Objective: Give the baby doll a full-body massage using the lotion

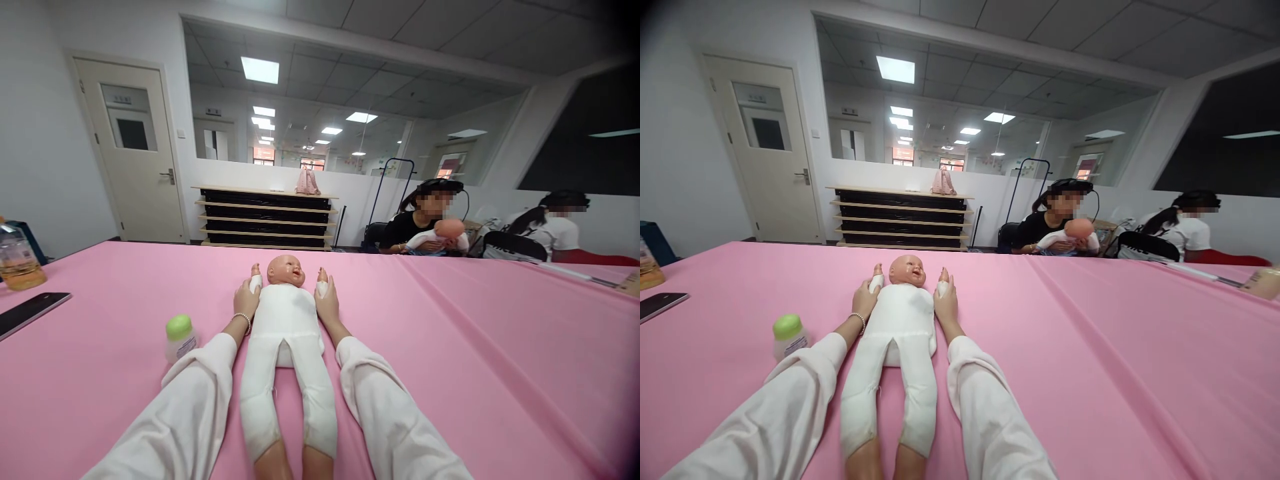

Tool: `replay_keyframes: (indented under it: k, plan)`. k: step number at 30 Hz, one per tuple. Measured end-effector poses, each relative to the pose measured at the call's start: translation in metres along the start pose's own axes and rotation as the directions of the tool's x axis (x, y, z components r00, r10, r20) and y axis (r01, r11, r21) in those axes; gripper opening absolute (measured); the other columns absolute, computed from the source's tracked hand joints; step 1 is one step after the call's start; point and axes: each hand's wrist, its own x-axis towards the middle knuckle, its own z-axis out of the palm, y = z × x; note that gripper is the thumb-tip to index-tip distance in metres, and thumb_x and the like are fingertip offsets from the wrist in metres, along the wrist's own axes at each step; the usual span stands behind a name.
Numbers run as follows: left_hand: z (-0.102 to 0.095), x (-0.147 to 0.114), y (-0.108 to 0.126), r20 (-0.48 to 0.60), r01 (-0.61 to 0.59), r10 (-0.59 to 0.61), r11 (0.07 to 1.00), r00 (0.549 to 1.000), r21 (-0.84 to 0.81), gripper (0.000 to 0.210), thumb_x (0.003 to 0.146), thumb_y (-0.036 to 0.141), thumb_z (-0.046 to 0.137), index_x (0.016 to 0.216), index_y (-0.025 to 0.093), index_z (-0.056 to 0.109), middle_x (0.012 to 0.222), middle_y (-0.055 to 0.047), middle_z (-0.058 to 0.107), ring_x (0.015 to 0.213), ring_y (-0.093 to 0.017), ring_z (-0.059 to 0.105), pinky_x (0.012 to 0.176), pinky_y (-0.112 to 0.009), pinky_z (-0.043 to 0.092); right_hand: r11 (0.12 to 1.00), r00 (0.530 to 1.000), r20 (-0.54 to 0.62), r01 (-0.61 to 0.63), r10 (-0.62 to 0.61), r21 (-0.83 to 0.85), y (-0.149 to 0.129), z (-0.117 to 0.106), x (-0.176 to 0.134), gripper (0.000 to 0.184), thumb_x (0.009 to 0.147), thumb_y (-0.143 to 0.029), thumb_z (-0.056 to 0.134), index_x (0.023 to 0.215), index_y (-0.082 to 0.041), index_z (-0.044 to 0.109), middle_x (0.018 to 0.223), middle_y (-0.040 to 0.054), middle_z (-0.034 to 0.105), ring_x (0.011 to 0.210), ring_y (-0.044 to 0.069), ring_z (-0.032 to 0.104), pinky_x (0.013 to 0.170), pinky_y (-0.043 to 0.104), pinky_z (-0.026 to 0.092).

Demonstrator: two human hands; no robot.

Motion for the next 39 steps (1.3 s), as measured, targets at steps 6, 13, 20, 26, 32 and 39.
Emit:
replay_keyframes:
  k: [6,13,20,26,32,39]
  plan:
    - [-0.023,-0.034,-0.005,-0.189,-0.180,0.154,0.975,0.970,-0.130,0.057,0.073,0.030,0.058,0.124,0.015,0.038,0.117,-0.014,0.055,0.104,-0.027,0.054,0.082,-0.036,0.044,1.000,1.000,-0.031,0.003,-0.003,0.022,-0.021,-0.027,-0.035,0.068,0.075,-0.027,0.051,0.136,-0.012,0.025,0.129,0.0182,0.048,0.113,0.030,0.052,0.091,0.045,0.043]
    - [-0.060,-0.082,-0.019,-0.085,-0.455,0.447,0.880,0.891,-0.140,0.020,0.072,0.009,0.044,0.085,0.019,0.055,0.090,-0.006,0.059,0.089,-0.020,0.055,0.083,-0.032,0.044,0.978,0.973,0.163,0.137,-0.162,0.156,-0.038,-0.062,-0.084,0.055,0.071,-0.027,0.058,0.123,-0.020,0.042,0.122,0.0088,0.056,0.109,0.022,0.055,0.093,0.039,0.043]
    - [-0.082,-0.110,-0.016,-0.042,-0.433,0.433,0.886,0.901,-0.164,0.026,0.076,0.012,0.043,0.099,0.017,0.055,0.100,-0.006,0.062,0.093,-0.019,0.058,0.084,-0.029,0.045,0.969,0.943,0.251,0.181,-0.220,0.167,-0.053,-0.078,-0.109,0.059,0.074,-0.026,0.054,0.129,-0.017,0.038,0.124,0.0092,0.055,0.113,0.021,0.052,0.099,0.037,0.038]
    - [-0.062,-0.086,0.000,-0.045,-0.235,0.231,0.964,0.972,-0.121,0.052,0.084,0.026,0.043,0.134,0.016,0.031,0.120,-0.012,0.056,0.107,-0.024,0.055,0.088,-0.034,0.043,0.967,0.984,0.092,0.132,-0.155,0.219,-0.041,-0.055,-0.069,0.074,0.076,-0.023,0.050,0.140,-0.013,0.015,0.136,0.0163,0.042,0.122,0.023,0.045,0.096,0.040,0.040]
    - [-0.036,-0.045,0.006,-0.045,-0.192,0.196,0.977,0.980,0.088,0.060,0.091,0.034,0.031,0.144,0.018,0.010,0.122,-0.014,0.055,0.106,-0.023,0.056,0.083,-0.031,0.042,0.974,0.997,0.018,0.068,-0.073,0.216,-0.025,-0.019,-0.019,0.061,0.082,-0.030,0.043,0.138,-0.015,0.025,0.136,0.0139,0.042,0.120,0.022,0.046,0.098,0.041,0.037]
    - [-0.014,0.001,-0.003,0.153,-0.063,0.025,0.967,0.988,0.248,0.052,0.090,0.036,0.027,0.141,0.024,0.025,0.094,-0.014,0.068,0.084,-0.028,0.064,0.067,-0.033,0.043,0.990,0.984,0.170,-0.080,0.059,0.115,-0.003,0.006,0.007,0.039,0.082,-0.035,0.040,0.116,-0.020,0.054,0.106,0.0067,0.064,0.095,0.021,0.060,0.083,0.035,0.046]
